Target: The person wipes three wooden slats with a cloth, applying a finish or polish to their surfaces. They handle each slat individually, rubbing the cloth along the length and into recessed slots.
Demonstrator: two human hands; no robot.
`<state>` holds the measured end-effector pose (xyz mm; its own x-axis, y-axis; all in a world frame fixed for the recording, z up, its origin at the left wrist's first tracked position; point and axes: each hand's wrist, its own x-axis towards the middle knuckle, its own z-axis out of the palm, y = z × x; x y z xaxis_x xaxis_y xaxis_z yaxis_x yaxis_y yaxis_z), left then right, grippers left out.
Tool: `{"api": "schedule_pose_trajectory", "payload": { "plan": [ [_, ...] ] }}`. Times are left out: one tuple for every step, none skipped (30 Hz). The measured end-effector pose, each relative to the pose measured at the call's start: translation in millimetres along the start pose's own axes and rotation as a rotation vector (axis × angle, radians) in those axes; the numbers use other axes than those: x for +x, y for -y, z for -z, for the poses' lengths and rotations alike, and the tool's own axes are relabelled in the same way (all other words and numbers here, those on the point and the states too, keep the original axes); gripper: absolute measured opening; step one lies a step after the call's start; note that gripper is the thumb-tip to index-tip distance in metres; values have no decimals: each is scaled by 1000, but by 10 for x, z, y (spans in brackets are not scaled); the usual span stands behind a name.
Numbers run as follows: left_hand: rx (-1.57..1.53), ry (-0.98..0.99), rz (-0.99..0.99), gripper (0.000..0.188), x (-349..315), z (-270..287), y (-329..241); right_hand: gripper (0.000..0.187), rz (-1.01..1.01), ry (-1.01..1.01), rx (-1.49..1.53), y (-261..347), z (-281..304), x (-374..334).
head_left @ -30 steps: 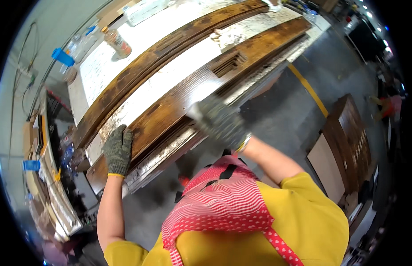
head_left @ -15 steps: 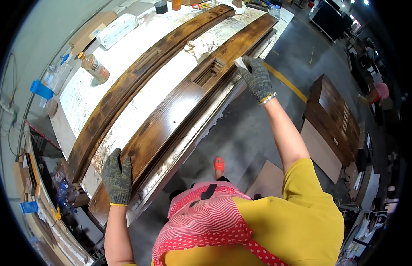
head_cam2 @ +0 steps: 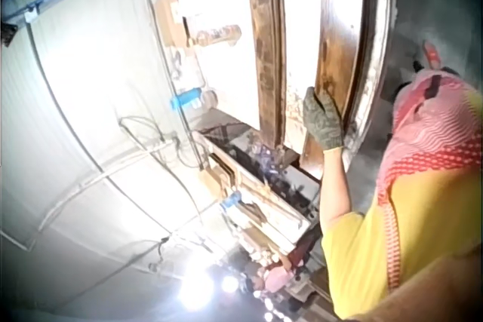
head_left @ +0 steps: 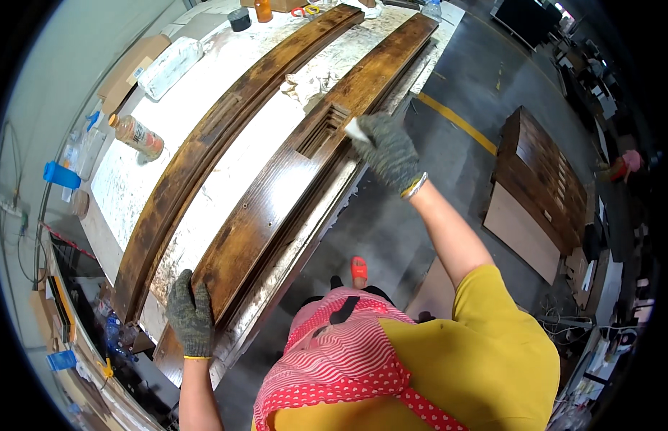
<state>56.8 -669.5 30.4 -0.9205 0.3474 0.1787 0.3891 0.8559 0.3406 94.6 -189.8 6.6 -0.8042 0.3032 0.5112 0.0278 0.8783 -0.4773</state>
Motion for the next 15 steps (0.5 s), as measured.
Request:
{"api": "schedule_pose_trajectory", "payload": {
  "plan": [
    [-2,1,1,36,4,-8,1,41,7,10,70,126,-19,-68],
    [0,-11,-17,36,8,-11,6,40,20,-4,20,253,-53,-136],
    [6,-21,-29,36,8,-18,8,40,75,-44,-6,385,-105,-204],
    [31,-13,6,36,7,-14,16,39,122,-79,-31,509,-157,-268],
    [26,-11,13,37,1,-12,23,38,100,-43,-3,619,-193,-332],
    [3,-11,4,38,-4,-2,33,38,110,-44,14,733,-232,-399],
    [-15,-9,-6,39,-11,8,44,38,121,-47,30,843,-264,-464],
    [-23,-6,-13,40,-16,20,54,38,135,-56,46,954,-294,-527],
    [-15,4,4,41,-21,30,63,38,137,-26,68,1054,-307,-585],
    [-7,9,2,43,-22,32,66,38,145,-4,85,1161,-322,-641],
    [3,3,-38,44,-22,32,68,39,155,9,100,1279,-343,-700],
    [-4,9,3,45,-18,21,64,39,165,21,112,1392,-355,-755],
    [-9,7,7,46,-14,10,61,38,180,12,91,1509,-386,-799],
    [-9,-14,13,48,-8,-1,61,38,172,34,107,1615,-404,-843],
    [-7,-4,56,51,-4,-11,65,38,164,57,122,1712,-416,-893]
  ]
}}
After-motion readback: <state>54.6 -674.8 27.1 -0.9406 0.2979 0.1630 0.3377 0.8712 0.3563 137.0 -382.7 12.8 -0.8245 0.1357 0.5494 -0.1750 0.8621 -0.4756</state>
